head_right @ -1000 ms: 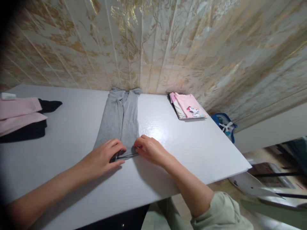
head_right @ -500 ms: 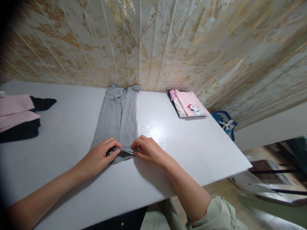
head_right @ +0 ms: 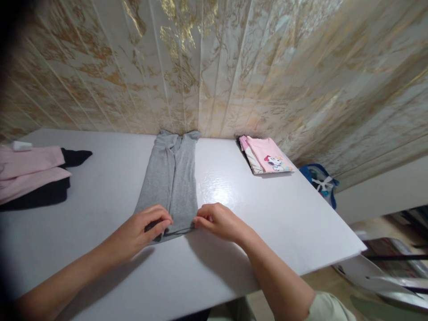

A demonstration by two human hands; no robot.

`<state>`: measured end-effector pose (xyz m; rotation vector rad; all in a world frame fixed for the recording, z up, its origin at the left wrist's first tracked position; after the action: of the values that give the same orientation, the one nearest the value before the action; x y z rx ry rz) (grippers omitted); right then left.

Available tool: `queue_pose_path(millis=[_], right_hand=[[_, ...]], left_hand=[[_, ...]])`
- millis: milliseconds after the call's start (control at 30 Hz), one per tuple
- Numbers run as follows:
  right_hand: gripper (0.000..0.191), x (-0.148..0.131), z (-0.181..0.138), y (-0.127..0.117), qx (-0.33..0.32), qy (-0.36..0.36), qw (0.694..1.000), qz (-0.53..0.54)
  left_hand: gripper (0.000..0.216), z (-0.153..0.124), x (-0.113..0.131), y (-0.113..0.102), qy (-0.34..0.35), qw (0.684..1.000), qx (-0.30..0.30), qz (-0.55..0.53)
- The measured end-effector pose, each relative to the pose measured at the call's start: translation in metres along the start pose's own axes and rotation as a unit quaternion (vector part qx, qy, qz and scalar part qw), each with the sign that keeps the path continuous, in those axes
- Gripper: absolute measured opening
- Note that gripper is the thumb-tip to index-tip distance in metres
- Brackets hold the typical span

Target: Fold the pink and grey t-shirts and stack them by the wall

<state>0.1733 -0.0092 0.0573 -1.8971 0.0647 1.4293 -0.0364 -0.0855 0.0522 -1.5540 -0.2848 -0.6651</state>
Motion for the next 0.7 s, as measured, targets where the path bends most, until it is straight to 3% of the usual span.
queue_pose_path(millis=[133,233,333,467,700], right_hand=[[0.019,-0.012,0.012,-0.018,0.062,-0.021,0.993,-0.097],[0.029,-0.016,0.048,-0.020,0.098,-0.045,0.977,-0.184],[0.035,-0.013,0.103,-0.009,0.118,-0.050,0.962,-0.242],[0.044,0.002,0.165,0.006,0.196,0.003,0.947,-0.255],[0.054,0.036,0.192,0.003,0.216,0.003,0.939,-0.269]], left_hand=[[0.037,0.016,-0.022,-0.038,-0.014,0.991,0.100,0.093],[0.040,0.047,-0.054,-0.050,-0.030,0.969,0.136,0.206],[0.045,0.083,-0.084,-0.044,-0.065,0.941,0.131,0.307],[0.051,0.118,-0.102,-0.025,-0.088,0.925,0.098,0.355],[0.057,0.147,-0.113,-0.018,-0.113,0.926,0.074,0.353]])
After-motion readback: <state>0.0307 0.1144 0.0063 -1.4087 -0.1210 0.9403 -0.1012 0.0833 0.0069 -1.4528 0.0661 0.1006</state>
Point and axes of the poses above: each hand's wrist, its own z-axis towards the middle knuckle, its own y-axis out of the palm, x = y × z, the point moved 3 cm from there along z, towards the middle knuckle, and after that the axes turned 13 degrees about z, right-handed, at the moved point
